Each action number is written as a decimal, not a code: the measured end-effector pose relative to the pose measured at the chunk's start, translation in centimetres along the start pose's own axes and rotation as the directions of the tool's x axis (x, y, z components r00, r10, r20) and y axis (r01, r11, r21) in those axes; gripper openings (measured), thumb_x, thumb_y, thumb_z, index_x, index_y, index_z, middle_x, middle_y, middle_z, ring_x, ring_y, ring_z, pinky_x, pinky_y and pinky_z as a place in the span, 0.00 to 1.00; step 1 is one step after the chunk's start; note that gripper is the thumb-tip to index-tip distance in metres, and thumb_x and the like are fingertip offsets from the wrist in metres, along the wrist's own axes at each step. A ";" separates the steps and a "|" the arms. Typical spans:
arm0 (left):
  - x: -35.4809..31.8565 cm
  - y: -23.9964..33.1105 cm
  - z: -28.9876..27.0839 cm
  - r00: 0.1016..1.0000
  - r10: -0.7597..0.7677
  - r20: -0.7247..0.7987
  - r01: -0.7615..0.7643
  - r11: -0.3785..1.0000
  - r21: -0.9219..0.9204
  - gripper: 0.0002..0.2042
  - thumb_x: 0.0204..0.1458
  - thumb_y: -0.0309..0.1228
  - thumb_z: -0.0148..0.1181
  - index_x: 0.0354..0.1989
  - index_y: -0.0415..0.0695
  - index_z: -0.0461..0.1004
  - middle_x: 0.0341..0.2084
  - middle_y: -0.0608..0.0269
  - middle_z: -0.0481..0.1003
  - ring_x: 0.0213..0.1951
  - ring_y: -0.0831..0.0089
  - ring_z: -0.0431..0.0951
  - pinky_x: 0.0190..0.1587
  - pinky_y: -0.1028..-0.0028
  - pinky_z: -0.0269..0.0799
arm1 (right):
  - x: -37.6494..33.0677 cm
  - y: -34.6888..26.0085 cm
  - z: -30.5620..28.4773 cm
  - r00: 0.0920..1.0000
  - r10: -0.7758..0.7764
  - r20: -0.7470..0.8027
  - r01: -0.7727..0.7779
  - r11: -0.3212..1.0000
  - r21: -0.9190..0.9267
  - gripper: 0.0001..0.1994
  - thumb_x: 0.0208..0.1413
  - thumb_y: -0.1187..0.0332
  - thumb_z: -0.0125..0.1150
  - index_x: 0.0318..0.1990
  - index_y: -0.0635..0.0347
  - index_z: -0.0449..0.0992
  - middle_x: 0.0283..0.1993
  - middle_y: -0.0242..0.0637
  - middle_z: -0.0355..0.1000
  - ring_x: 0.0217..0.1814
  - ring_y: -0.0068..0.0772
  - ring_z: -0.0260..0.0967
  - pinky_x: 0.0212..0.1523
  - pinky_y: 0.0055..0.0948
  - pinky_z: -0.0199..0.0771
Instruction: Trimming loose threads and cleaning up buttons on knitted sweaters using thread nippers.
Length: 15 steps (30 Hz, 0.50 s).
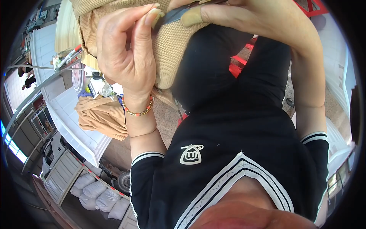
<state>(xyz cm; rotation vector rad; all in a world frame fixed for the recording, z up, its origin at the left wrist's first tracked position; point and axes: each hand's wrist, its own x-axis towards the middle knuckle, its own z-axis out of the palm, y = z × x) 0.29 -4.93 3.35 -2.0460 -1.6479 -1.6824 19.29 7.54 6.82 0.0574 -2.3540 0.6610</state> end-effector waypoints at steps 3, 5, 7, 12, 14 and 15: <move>0.7 0.0 0.1 0.999 0.033 -0.009 -0.033 0.999 0.008 0.03 0.55 0.19 0.60 0.36 0.35 0.77 0.31 0.63 0.74 0.25 0.83 0.69 0.28 0.85 0.64 | 1.9 -0.8 -0.9 0.937 0.280 0.207 -0.312 0.939 0.145 0.10 0.51 0.69 0.63 0.38 0.65 0.80 0.32 0.41 0.74 0.34 0.40 0.73 0.36 0.29 0.71; 1.0 0.0 -0.2 0.996 0.081 0.033 -0.082 0.996 0.042 0.03 0.54 0.18 0.60 0.36 0.35 0.77 0.31 0.63 0.74 0.25 0.83 0.69 0.28 0.85 0.64 | 1.9 -0.4 -0.9 0.940 0.270 0.210 -0.308 0.935 0.178 0.09 0.51 0.70 0.63 0.38 0.65 0.80 0.32 0.41 0.75 0.33 0.40 0.73 0.36 0.29 0.71; 1.0 0.1 -0.4 0.989 0.125 0.076 -0.130 0.988 0.077 0.03 0.54 0.18 0.60 0.36 0.35 0.77 0.31 0.63 0.74 0.25 0.83 0.70 0.28 0.85 0.64 | 1.8 -0.3 -0.8 0.942 0.258 0.214 -0.303 0.929 0.213 0.09 0.51 0.71 0.64 0.38 0.66 0.80 0.32 0.41 0.76 0.33 0.39 0.73 0.35 0.29 0.71; 0.6 0.2 -0.5 0.993 0.115 0.035 -0.117 0.991 0.060 0.04 0.57 0.22 0.57 0.38 0.35 0.75 0.34 0.59 0.76 0.25 0.82 0.71 0.29 0.86 0.67 | 0.1 0.6 0.9 0.996 0.085 0.024 -0.088 0.947 0.310 0.09 0.50 0.73 0.63 0.39 0.68 0.79 0.32 0.43 0.76 0.32 0.37 0.73 0.34 0.29 0.71; 0.0 1.2 0.1 0.996 -0.046 -0.070 0.035 0.987 -0.157 0.05 0.57 0.21 0.57 0.40 0.36 0.76 0.35 0.59 0.76 0.28 0.80 0.73 0.32 0.83 0.68 | 0.1 -0.5 0.3 0.974 0.212 0.081 -0.227 0.894 0.386 0.09 0.50 0.74 0.63 0.39 0.68 0.79 0.31 0.42 0.75 0.32 0.37 0.72 0.34 0.28 0.70; -0.3 1.7 0.2 0.965 -0.223 -0.135 0.157 0.911 -0.381 0.06 0.56 0.20 0.57 0.41 0.38 0.76 0.37 0.59 0.75 0.32 0.78 0.74 0.35 0.81 0.70 | 0.1 -1.1 0.1 0.932 0.332 0.147 -0.362 0.818 0.447 0.10 0.51 0.74 0.63 0.40 0.68 0.79 0.30 0.42 0.74 0.32 0.37 0.72 0.33 0.28 0.69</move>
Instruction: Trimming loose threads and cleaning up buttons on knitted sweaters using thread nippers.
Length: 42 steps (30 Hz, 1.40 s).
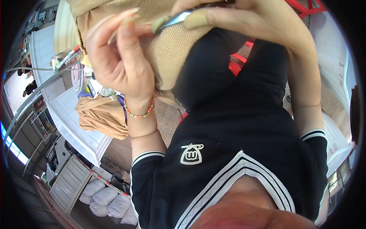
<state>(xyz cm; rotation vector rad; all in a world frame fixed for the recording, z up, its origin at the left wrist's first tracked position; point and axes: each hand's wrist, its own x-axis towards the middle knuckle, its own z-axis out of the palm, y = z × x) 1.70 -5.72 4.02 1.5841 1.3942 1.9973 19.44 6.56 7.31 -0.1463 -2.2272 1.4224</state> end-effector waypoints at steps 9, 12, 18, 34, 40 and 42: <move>-0.4 3.3 -1.6 0.877 -0.322 0.356 0.144 0.884 0.444 0.10 0.51 0.25 0.64 0.42 0.42 0.81 0.37 0.66 0.71 0.34 0.82 0.66 0.37 0.82 0.63 | -5.1 0.6 1.6 0.987 -0.131 -0.094 0.109 0.970 -0.217 0.17 0.48 0.72 0.69 0.47 0.65 0.77 0.32 0.40 0.68 0.32 0.37 0.68 0.32 0.29 0.67; -0.4 3.2 -0.7 0.879 -0.275 0.390 0.097 0.903 0.419 0.13 0.45 0.25 0.68 0.42 0.41 0.81 0.36 0.67 0.70 0.33 0.81 0.66 0.37 0.82 0.62 | -6.4 -0.1 1.1 0.993 -0.004 -0.118 -0.013 0.990 -0.142 0.18 0.48 0.72 0.70 0.47 0.65 0.77 0.33 0.40 0.69 0.33 0.35 0.68 0.33 0.28 0.67; -1.9 3.5 -0.1 0.900 -0.265 0.346 0.121 0.915 0.386 0.15 0.41 0.22 0.71 0.40 0.43 0.81 0.35 0.67 0.68 0.33 0.80 0.65 0.36 0.82 0.61 | -8.0 1.1 1.6 0.979 0.061 -0.196 -0.047 0.996 0.073 0.18 0.48 0.73 0.70 0.48 0.66 0.77 0.35 0.39 0.73 0.34 0.30 0.69 0.34 0.25 0.67; -6.7 4.5 0.7 0.904 0.138 0.404 -0.287 0.897 0.336 0.15 0.35 0.24 0.74 0.34 0.53 0.83 0.35 0.65 0.63 0.32 0.75 0.69 0.36 0.80 0.65 | -12.2 0.8 3.7 0.952 -0.155 -0.265 0.113 0.979 -0.168 0.23 0.45 0.72 0.73 0.51 0.65 0.77 0.32 0.37 0.71 0.33 0.29 0.68 0.35 0.24 0.65; -7.3 5.4 -2.0 0.975 -0.095 0.202 0.042 0.966 0.255 0.10 0.60 0.26 0.52 0.46 0.33 0.72 0.40 0.58 0.69 0.33 0.77 0.73 0.42 0.80 0.67 | -10.4 -1.7 5.0 0.935 0.188 -0.300 -0.173 0.982 0.077 0.26 0.41 0.70 0.77 0.50 0.64 0.74 0.28 0.25 0.65 0.30 0.13 0.58 0.30 0.15 0.58; -8.6 6.4 -4.3 0.938 -0.297 0.180 0.245 0.933 0.264 0.10 0.60 0.27 0.51 0.45 0.34 0.73 0.40 0.59 0.70 0.34 0.78 0.72 0.42 0.80 0.67 | -10.6 -0.9 5.8 0.907 0.125 -0.401 -0.124 0.992 0.028 0.15 0.44 0.73 0.74 0.39 0.65 0.76 0.27 0.23 0.66 0.26 0.11 0.58 0.25 0.15 0.56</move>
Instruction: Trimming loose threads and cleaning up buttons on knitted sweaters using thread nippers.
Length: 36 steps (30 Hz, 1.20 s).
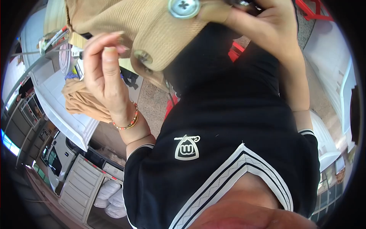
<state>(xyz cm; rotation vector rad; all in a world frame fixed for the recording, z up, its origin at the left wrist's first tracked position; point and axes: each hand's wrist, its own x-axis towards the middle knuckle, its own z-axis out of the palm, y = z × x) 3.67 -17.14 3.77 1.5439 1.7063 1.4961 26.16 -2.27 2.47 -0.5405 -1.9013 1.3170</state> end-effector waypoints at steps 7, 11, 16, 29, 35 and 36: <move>-4.6 1.1 -2.0 0.889 -0.421 0.182 0.448 0.881 -0.149 0.10 0.57 0.23 0.58 0.46 0.35 0.74 0.37 0.67 0.75 0.38 0.83 0.72 0.42 0.82 0.67 | -1.2 -3.2 -0.4 0.998 0.064 0.011 -0.064 0.998 -0.024 0.07 0.50 0.78 0.68 0.32 0.64 0.73 0.26 0.23 0.69 0.26 0.10 0.62 0.27 0.12 0.61; -3.1 2.8 -2.6 0.895 -0.392 0.214 0.441 0.850 -0.288 0.13 0.57 0.22 0.54 0.50 0.33 0.72 0.36 0.65 0.76 0.38 0.82 0.73 0.44 0.83 0.66 | -2.8 -3.2 -2.4 0.996 0.008 -0.091 -0.013 0.999 -0.045 0.05 0.53 0.76 0.64 0.33 0.63 0.72 0.30 0.27 0.71 0.30 0.13 0.67 0.31 0.14 0.64; -1.5 8.4 -1.6 0.927 -0.235 0.293 0.297 0.935 -0.192 0.13 0.53 0.19 0.54 0.47 0.28 0.71 0.41 0.54 0.76 0.39 0.77 0.75 0.42 0.83 0.68 | -4.6 -2.3 -6.7 0.948 -0.063 -0.311 0.033 0.994 -0.102 0.05 0.58 0.69 0.61 0.35 0.58 0.72 0.28 0.23 0.67 0.27 0.13 0.61 0.27 0.15 0.57; 2.9 6.8 2.1 0.987 -0.105 0.125 0.068 0.960 0.273 0.09 0.54 0.22 0.60 0.43 0.37 0.77 0.36 0.66 0.75 0.35 0.81 0.72 0.41 0.81 0.66 | -2.9 -0.1 -5.6 0.974 -0.001 -0.227 0.014 0.998 0.054 0.07 0.53 0.79 0.65 0.40 0.66 0.78 0.29 0.24 0.70 0.28 0.10 0.62 0.29 0.13 0.63; 7.0 7.3 6.2 0.943 0.068 0.326 -0.210 0.880 0.426 0.10 0.45 0.25 0.68 0.38 0.41 0.81 0.31 0.64 0.76 0.35 0.74 0.73 0.39 0.76 0.66 | -2.3 1.0 -3.6 0.987 -0.147 -0.069 0.154 0.982 0.110 0.16 0.47 0.77 0.69 0.45 0.68 0.76 0.40 0.36 0.77 0.36 0.20 0.72 0.34 0.18 0.70; 7.7 7.0 6.6 0.911 0.060 0.409 -0.260 0.853 0.454 0.10 0.46 0.24 0.67 0.39 0.41 0.81 0.32 0.64 0.76 0.37 0.76 0.73 0.42 0.77 0.66 | -2.1 1.5 -3.0 0.988 -0.129 -0.079 0.139 0.982 0.132 0.16 0.47 0.77 0.70 0.45 0.67 0.76 0.39 0.36 0.76 0.35 0.19 0.72 0.34 0.18 0.69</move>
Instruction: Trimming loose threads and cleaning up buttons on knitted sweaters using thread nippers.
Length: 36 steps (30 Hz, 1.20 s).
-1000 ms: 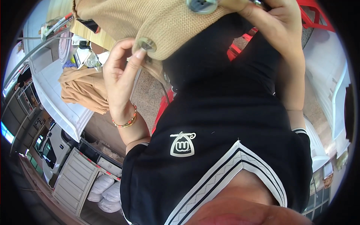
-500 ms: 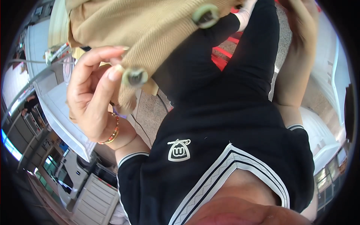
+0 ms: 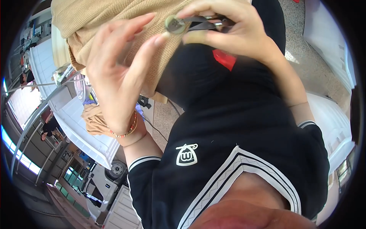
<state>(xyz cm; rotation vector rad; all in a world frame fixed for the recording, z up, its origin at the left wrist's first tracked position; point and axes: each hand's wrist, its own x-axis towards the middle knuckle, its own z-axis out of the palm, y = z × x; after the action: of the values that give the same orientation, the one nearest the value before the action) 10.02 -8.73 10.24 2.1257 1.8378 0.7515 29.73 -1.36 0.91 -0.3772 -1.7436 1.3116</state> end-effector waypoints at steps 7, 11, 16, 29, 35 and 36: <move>1.3 -1.3 0.6 0.999 0.014 0.048 -0.014 1.000 -0.011 0.07 0.50 0.22 0.64 0.37 0.40 0.81 0.32 0.64 0.76 0.39 0.76 0.74 0.45 0.79 0.66 | 0.7 1.8 1.1 0.997 0.048 -0.062 -0.043 0.996 0.081 0.14 0.49 0.78 0.68 0.44 0.68 0.76 0.37 0.34 0.76 0.35 0.18 0.71 0.34 0.18 0.70; 1.6 -1.7 0.9 0.995 0.101 -0.022 -0.102 0.993 -0.053 0.05 0.49 0.24 0.65 0.34 0.39 0.81 0.27 0.63 0.75 0.30 0.77 0.75 0.35 0.80 0.67 | 1.5 4.4 1.2 0.949 -0.301 -0.094 0.300 0.954 -0.026 0.12 0.51 0.80 0.65 0.44 0.69 0.77 0.39 0.37 0.78 0.39 0.20 0.74 0.38 0.18 0.72; 1.9 -1.9 1.0 0.998 0.067 -0.015 -0.068 0.995 -0.072 0.04 0.50 0.25 0.64 0.34 0.39 0.81 0.27 0.62 0.75 0.30 0.77 0.75 0.35 0.80 0.67 | 1.1 3.5 1.8 0.980 -0.107 -0.166 0.127 0.985 0.118 0.11 0.53 0.81 0.61 0.45 0.69 0.78 0.40 0.39 0.79 0.42 0.21 0.75 0.42 0.18 0.73; 3.2 -2.5 0.8 0.995 -0.082 0.061 0.096 0.952 -0.291 0.06 0.53 0.24 0.62 0.37 0.37 0.78 0.29 0.68 0.74 0.31 0.81 0.70 0.37 0.83 0.64 | 2.5 4.3 2.3 0.975 -0.053 -0.216 0.093 0.980 0.179 0.10 0.58 0.74 0.62 0.45 0.69 0.79 0.40 0.32 0.78 0.41 0.14 0.70 0.43 0.15 0.70; 2.9 -3.2 1.1 0.978 -0.150 0.144 0.207 0.767 -0.607 0.13 0.55 0.22 0.58 0.49 0.36 0.73 0.38 0.66 0.74 0.36 0.83 0.69 0.43 0.84 0.64 | 2.8 5.2 3.5 0.964 -0.057 -0.259 0.117 0.967 0.226 0.12 0.59 0.73 0.61 0.48 0.68 0.78 0.42 0.32 0.78 0.42 0.14 0.71 0.44 0.15 0.70; 2.8 -3.2 1.3 0.982 -0.135 0.131 0.188 0.729 -0.658 0.15 0.55 0.21 0.57 0.52 0.35 0.72 0.41 0.63 0.75 0.38 0.82 0.70 0.46 0.83 0.65 | 2.7 4.8 3.7 0.964 -0.058 -0.258 0.119 0.966 0.227 0.12 0.59 0.73 0.61 0.48 0.68 0.78 0.42 0.32 0.78 0.42 0.14 0.71 0.44 0.15 0.70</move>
<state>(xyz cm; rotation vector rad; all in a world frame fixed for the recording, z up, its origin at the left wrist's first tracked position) 8.18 -5.24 8.24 1.4780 1.3834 1.0711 24.01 0.12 -2.22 -0.3060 -1.3588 1.3307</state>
